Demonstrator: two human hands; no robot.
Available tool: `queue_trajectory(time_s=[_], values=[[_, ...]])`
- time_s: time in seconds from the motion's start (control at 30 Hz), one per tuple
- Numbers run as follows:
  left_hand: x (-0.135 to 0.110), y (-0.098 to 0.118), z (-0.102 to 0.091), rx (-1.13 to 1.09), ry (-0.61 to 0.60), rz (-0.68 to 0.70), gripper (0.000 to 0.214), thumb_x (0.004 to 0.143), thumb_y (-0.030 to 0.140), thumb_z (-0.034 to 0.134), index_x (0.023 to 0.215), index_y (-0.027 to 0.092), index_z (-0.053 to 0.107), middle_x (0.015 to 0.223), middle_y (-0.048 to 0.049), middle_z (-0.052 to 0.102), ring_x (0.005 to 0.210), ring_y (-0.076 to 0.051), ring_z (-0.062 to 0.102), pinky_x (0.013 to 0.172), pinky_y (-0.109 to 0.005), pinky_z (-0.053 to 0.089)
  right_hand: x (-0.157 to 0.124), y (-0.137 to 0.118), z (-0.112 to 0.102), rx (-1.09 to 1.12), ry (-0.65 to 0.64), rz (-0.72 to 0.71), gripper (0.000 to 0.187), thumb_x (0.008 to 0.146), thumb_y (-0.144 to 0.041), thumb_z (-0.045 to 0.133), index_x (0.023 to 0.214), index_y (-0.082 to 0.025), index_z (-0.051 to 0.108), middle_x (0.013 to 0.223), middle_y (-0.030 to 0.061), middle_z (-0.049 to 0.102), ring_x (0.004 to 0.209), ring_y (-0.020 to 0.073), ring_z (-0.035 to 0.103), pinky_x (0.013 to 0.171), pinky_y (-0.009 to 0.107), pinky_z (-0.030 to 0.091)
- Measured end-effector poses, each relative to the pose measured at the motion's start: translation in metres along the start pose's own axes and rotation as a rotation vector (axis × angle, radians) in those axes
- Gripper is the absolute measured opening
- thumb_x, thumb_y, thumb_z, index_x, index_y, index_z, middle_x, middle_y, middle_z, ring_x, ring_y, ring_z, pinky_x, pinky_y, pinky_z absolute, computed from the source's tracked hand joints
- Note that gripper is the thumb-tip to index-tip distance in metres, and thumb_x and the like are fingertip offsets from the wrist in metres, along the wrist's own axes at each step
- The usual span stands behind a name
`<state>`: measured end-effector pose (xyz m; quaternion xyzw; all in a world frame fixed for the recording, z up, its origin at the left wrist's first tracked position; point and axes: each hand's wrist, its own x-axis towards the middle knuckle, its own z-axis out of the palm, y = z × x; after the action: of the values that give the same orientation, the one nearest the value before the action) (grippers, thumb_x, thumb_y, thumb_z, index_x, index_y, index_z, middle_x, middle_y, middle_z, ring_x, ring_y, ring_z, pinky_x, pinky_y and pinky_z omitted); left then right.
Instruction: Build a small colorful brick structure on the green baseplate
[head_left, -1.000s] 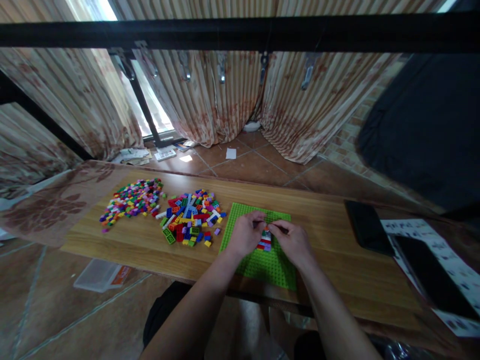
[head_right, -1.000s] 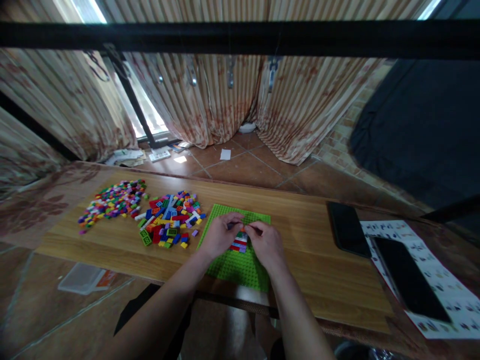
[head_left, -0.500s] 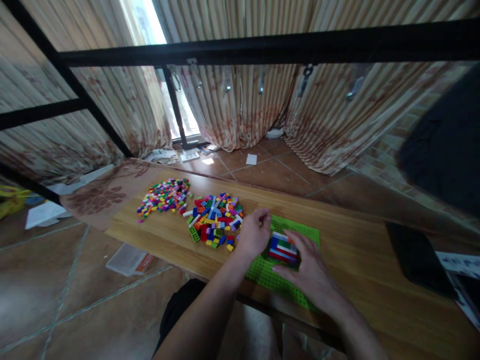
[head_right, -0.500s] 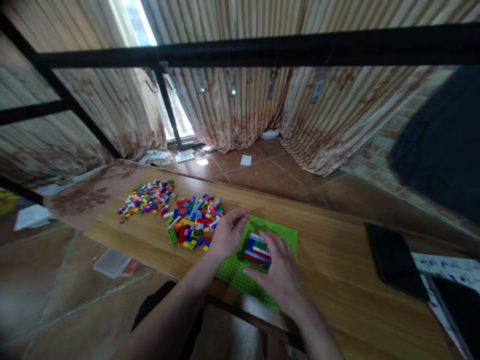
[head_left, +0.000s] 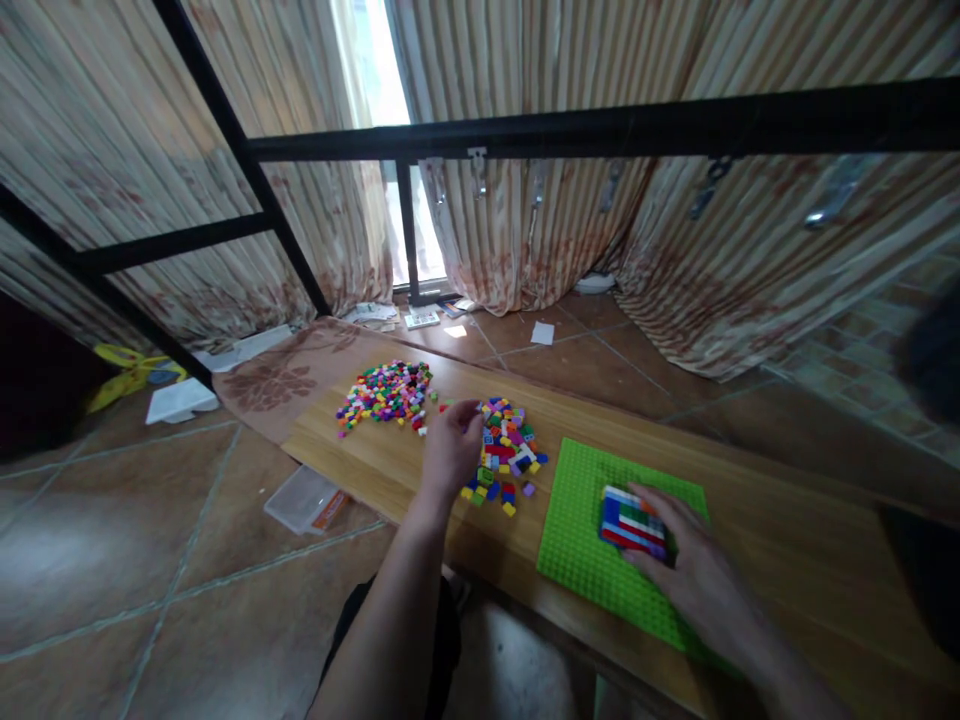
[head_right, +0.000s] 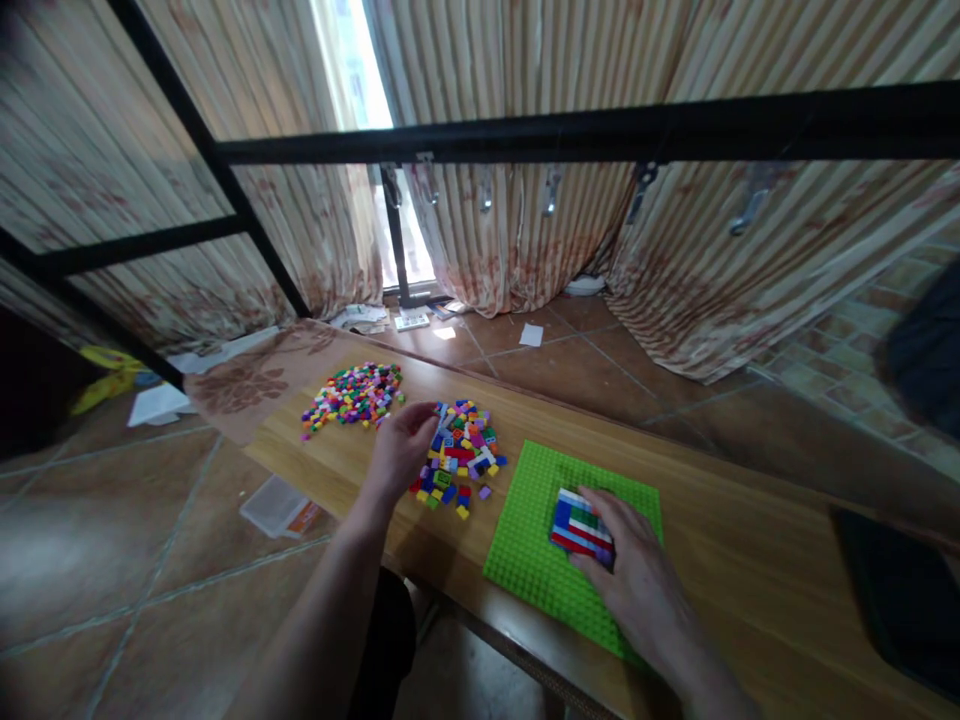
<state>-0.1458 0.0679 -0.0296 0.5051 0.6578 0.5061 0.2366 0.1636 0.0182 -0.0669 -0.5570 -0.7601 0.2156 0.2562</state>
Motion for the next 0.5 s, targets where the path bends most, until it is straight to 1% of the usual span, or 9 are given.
queue_trajectory(time_s=[0.03,0.1,0.13,0.2,0.27,0.37,0.5], values=[[0.007,-0.006,-0.013,0.067,0.045,-0.031,0.028,0.084,0.019,0.056,0.109,0.013,0.068,0.097,-0.0090,0.073,0.089,-0.018,0.068,0.083,-0.029,0.052,0.000,0.002,0.000,-0.003,-0.001,0.000,0.058,0.078,-0.035,0.059,0.135,-0.028,0.046,0.136,0.0072,0.053,0.124,0.0291,0.050,0.106,0.050,0.039],[0.018,-0.018,-0.033,0.234,0.079,-0.082,0.031,0.083,0.019,0.056,0.112,0.013,0.067,0.098,-0.0092,0.073,0.089,-0.018,0.067,0.083,-0.029,0.051,0.000,0.005,0.000,-0.009,0.000,0.009,0.061,0.077,-0.038,0.061,0.135,-0.028,0.047,0.134,0.0077,0.054,0.121,0.0298,0.053,0.103,0.049,0.042],[0.023,-0.022,-0.040,0.309,0.079,-0.099,0.032,0.083,0.019,0.056,0.113,0.014,0.066,0.099,-0.0094,0.073,0.090,-0.019,0.067,0.083,-0.029,0.051,0.001,0.005,-0.001,-0.010,0.007,0.020,0.062,0.076,-0.041,0.062,0.135,-0.028,0.047,0.133,0.0083,0.055,0.119,0.0302,0.055,0.101,0.049,0.044],[0.030,-0.029,-0.046,0.427,0.056,-0.118,0.033,0.083,0.018,0.054,0.114,0.014,0.066,0.101,-0.0097,0.073,0.092,-0.019,0.067,0.083,-0.029,0.050,0.001,0.004,-0.003,-0.011,0.040,0.050,0.065,0.075,-0.048,0.064,0.135,-0.028,0.048,0.131,0.0091,0.057,0.115,0.0307,0.057,0.096,0.048,0.047],[0.034,-0.033,-0.045,0.482,0.025,-0.119,0.032,0.084,0.017,0.054,0.112,0.015,0.067,0.102,-0.0096,0.073,0.092,-0.019,0.067,0.084,-0.028,0.049,0.002,0.000,-0.006,-0.008,0.098,0.070,0.064,0.076,-0.054,0.062,0.133,-0.028,0.049,0.129,0.0095,0.058,0.115,0.0308,0.058,0.095,0.047,0.048],[0.034,-0.036,-0.036,0.497,-0.004,-0.107,0.029,0.084,0.021,0.055,0.109,0.017,0.069,0.100,-0.0087,0.073,0.092,-0.019,0.067,0.083,-0.028,0.048,0.002,-0.004,-0.007,-0.006,0.170,0.087,0.059,0.080,-0.059,0.057,0.130,-0.028,0.053,0.128,0.0086,0.059,0.116,0.0305,0.057,0.095,0.046,0.047],[0.030,-0.037,-0.026,0.606,0.011,-0.076,0.031,0.085,0.035,0.056,0.108,0.018,0.069,0.098,-0.0095,0.073,0.093,-0.022,0.065,0.083,-0.031,0.048,0.003,-0.005,-0.005,0.013,0.182,0.097,0.055,0.080,-0.059,0.057,0.127,-0.029,0.055,0.128,0.0067,0.058,0.116,0.0281,0.057,0.093,0.043,0.048]])
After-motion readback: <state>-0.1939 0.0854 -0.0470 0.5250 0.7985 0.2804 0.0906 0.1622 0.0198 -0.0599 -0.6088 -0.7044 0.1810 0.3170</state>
